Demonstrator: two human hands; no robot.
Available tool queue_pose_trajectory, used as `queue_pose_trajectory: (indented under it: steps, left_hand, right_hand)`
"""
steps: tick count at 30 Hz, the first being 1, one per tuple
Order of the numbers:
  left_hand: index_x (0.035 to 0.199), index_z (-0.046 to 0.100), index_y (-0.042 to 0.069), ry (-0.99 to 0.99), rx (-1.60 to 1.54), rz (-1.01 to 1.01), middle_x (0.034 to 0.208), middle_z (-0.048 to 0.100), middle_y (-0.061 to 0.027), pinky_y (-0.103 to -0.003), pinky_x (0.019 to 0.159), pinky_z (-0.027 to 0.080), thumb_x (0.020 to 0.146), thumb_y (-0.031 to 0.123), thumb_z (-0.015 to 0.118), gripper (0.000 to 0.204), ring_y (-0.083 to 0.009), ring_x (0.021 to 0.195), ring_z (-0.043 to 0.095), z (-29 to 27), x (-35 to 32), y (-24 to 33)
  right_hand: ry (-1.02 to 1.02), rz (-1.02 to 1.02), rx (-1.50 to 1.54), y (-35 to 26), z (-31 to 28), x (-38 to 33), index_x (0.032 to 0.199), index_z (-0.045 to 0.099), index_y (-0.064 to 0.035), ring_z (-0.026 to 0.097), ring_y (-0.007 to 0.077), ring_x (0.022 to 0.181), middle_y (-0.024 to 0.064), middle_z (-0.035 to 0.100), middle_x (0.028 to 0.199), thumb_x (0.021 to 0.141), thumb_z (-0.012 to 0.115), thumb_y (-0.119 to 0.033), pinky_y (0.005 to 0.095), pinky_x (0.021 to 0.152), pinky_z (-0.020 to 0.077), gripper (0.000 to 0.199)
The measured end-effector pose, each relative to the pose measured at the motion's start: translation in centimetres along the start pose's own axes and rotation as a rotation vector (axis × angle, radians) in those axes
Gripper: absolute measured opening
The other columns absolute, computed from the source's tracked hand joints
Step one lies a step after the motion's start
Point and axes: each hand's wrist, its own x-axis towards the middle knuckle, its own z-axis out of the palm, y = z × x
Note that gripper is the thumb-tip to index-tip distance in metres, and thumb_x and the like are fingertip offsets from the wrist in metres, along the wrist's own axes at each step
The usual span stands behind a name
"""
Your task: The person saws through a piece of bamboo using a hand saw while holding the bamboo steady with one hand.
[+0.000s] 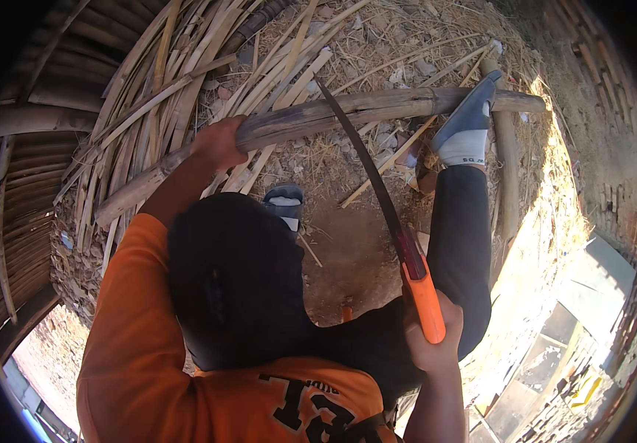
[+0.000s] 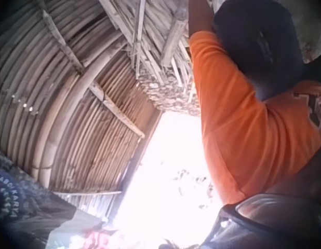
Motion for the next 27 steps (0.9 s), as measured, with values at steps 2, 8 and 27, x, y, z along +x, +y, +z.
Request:
queue_pose_trajectory:
  steps: [2, 8, 27]
  left_hand:
    - [0.151, 0.054, 0.016, 0.026, 0.0, 0.013, 0.138, 0.067, -0.0145, -0.046, 0.105, 0.055, 0.07, 0.03, 0.083, 0.087, -0.0342, 0.123, 0.068, 0.2, -0.1, 0.3]
    - [0.152, 0.053, 0.018, -0.02, 0.018, 0.005, 0.141, 0.065, -0.0113, -0.045, 0.106, 0.055, 0.074, 0.034, 0.084, 0.085, -0.0314, 0.128, 0.065, -0.6, -0.1, 0.0]
    - [0.152, 0.054, 0.015, -0.028, -0.017, 0.039, 0.136, 0.068, -0.0164, -0.044, 0.104, 0.056, 0.068, 0.03, 0.083, 0.09, -0.0342, 0.122, 0.069, -0.7, 0.3, 0.3]
  right_hand:
    - [-0.056, 0.004, -0.001, 0.3, 0.1, 0.2, 0.103, 0.066, 0.0061, 0.061, 0.0094, 0.073, 0.0027, 0.064, 0.081, 0.083, 0.06, 0.002, 0.0264, 0.068, 0.0497, 0.022]
    - [-0.041, -0.028, -0.096, 0.2, -0.2, -2.1, 0.102, 0.067, 0.0043, 0.06, 0.0104, 0.066, 0.0032, 0.062, 0.074, 0.081, 0.06, 0.0, 0.0272, 0.066, 0.0503, 0.023]
    - [-0.099, -0.114, -0.102, 1.8, 5.3, 6.3, 0.092, 0.062, 0.0019, 0.058, 0.0122, 0.067, 0.0045, 0.061, 0.074, 0.082, 0.064, -0.001, 0.0305, 0.065, 0.049, 0.011]
